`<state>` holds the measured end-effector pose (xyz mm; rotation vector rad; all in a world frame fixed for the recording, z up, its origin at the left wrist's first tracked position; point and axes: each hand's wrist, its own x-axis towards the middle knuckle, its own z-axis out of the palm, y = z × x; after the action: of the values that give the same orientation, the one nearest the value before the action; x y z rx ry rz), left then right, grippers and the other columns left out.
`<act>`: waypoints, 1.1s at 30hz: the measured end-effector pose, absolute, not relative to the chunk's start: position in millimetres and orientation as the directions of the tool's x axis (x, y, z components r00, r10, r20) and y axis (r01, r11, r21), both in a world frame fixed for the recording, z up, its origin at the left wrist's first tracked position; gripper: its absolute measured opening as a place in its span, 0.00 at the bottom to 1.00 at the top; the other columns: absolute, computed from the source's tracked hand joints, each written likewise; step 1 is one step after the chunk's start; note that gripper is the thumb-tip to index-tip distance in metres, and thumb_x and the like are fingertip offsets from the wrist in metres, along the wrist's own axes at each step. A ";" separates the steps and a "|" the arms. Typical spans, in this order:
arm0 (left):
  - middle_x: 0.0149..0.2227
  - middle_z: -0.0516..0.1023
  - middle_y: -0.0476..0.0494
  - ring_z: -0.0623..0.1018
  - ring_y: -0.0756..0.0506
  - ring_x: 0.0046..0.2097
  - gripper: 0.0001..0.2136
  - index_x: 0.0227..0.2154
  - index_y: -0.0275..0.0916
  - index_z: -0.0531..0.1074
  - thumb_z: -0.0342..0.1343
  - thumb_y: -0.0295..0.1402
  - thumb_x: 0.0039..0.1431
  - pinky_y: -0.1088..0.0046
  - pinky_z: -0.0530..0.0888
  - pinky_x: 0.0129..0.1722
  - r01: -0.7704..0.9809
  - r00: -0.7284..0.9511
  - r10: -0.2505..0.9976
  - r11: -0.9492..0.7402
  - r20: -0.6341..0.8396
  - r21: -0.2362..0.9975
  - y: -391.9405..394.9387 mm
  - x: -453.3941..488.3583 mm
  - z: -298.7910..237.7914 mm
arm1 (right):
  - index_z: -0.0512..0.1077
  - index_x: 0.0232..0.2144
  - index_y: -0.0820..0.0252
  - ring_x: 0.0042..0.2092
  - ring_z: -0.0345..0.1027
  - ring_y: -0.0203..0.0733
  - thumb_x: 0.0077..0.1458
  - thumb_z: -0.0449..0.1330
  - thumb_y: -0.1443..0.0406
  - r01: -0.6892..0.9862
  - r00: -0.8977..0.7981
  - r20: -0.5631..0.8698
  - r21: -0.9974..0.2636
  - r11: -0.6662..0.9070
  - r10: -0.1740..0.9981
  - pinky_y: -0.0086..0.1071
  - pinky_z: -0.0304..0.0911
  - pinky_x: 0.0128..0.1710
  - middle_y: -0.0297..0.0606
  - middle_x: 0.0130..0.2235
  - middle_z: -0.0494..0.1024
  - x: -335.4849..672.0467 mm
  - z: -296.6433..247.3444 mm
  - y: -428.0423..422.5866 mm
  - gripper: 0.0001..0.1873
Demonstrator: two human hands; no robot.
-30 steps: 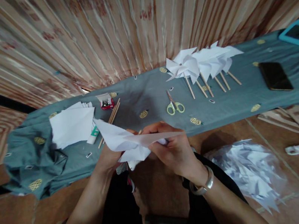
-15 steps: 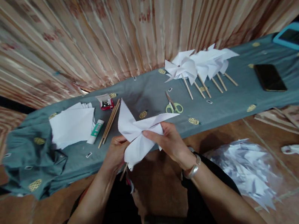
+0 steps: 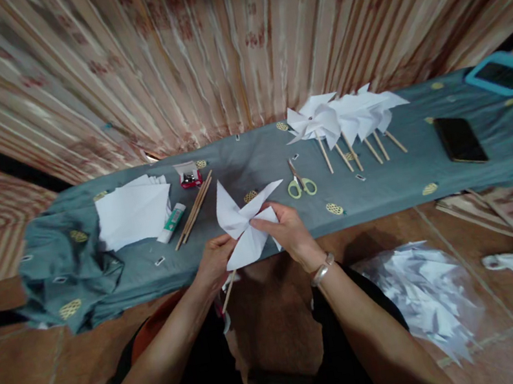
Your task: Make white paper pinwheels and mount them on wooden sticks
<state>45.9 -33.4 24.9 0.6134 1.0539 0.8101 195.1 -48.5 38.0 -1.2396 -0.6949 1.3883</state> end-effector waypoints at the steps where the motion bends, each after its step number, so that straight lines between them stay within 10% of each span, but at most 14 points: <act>1: 0.21 0.80 0.44 0.72 0.52 0.21 0.21 0.24 0.34 0.81 0.74 0.42 0.22 0.77 0.67 0.23 -0.285 0.256 0.819 0.572 -0.514 0.769 -33.7 45.1 23.7 | 0.76 0.28 0.59 0.28 0.70 0.37 0.32 0.74 0.57 -0.333 0.136 -0.294 -0.913 -0.236 0.946 0.31 0.63 0.31 0.33 0.27 0.80 193.9 36.7 -47.5 0.20; 33: 0.23 0.80 0.45 0.75 0.50 0.23 0.19 0.24 0.34 0.80 0.73 0.40 0.27 0.76 0.70 0.29 -0.413 0.296 0.811 0.585 -0.504 0.698 -40.0 33.0 5.9 | 0.73 0.25 0.60 0.26 0.65 0.35 0.33 0.72 0.60 -0.327 0.098 -0.335 -0.900 -0.288 0.937 0.29 0.60 0.29 0.29 0.23 0.76 171.5 21.8 -35.6 0.16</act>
<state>33.0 -40.0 5.9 0.4883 0.9575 0.8581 171.5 -35.6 21.8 -1.2602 -0.6941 1.4515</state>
